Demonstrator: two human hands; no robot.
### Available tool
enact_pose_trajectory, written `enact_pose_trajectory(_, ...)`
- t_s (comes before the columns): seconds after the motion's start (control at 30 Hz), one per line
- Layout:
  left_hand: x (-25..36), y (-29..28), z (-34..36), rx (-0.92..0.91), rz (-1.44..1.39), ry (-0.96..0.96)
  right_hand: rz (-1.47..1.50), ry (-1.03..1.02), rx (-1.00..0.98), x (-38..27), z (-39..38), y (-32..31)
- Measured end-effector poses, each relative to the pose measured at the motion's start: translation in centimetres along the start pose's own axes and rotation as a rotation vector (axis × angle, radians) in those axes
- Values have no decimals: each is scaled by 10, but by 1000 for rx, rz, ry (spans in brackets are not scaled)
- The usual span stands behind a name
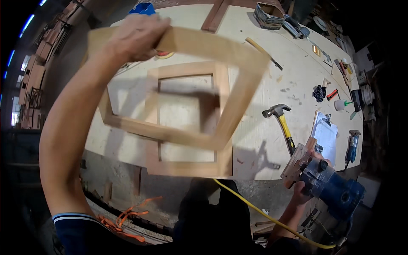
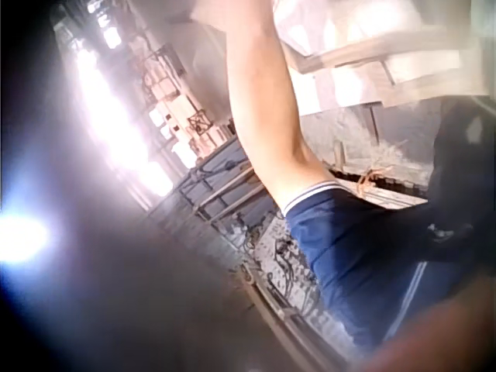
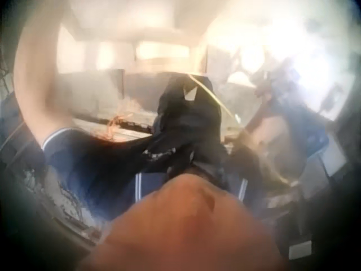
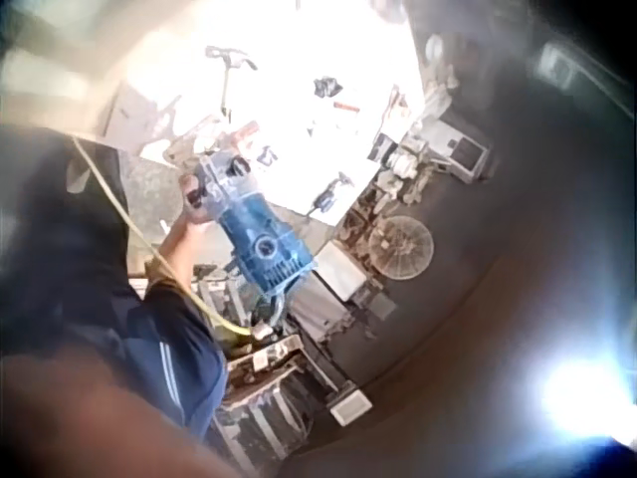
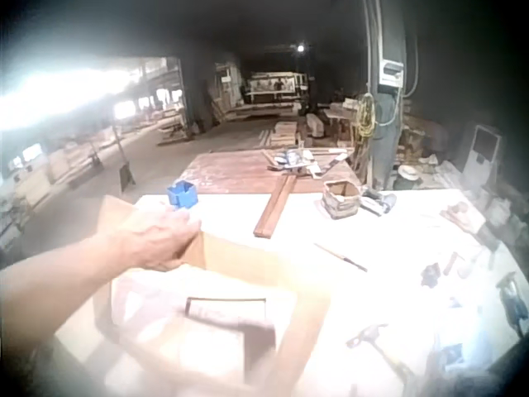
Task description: The person uses a hand router to shape the inner edges of a rectangular wooden frame on a workbench.
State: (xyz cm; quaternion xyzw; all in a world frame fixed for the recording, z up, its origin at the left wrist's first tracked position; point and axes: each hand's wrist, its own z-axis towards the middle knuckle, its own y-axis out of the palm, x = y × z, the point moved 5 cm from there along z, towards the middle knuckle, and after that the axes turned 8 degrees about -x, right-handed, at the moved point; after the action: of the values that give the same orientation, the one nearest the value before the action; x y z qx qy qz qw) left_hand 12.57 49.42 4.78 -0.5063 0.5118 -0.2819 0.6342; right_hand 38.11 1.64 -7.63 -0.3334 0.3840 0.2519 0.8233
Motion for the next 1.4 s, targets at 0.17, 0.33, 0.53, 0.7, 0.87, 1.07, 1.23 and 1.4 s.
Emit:
enact_pose_trajectory(0.17, -13, 33, -86, -124, -391, -644, 12, -46, -27, -7, 9, -4)
enact_pose_trajectory(0.33, 58, 152, -176, -255, -818, -1108, 81, -61, -12, -14, 15, 5)
enact_pose_trajectory(0.53, 137, 239, -209, -232, -1117, -1236, 175, -30, -22, -4, 11, 43)
enact_pose_trajectory(0.7, 145, 272, -206, -143, -934, -1129, 92, -73, -127, 3, 16, 82)
enact_pose_trajectory(0.87, 163, 240, -199, 136, -622, -1013, 111, -4, -163, 12, 1, 119)
enact_pose_trajectory(1.07, 304, 144, -160, 89, -1054, -308, 102, 75, -265, 10, -25, 123)
enact_pose_trajectory(1.23, 357, 152, -181, -43, -1150, -260, 205, 96, -382, 25, -61, 150)
enact_pose_trajectory(1.4, 358, 155, -184, 203, -1095, -284, 289, 99, -472, 35, -88, 156)
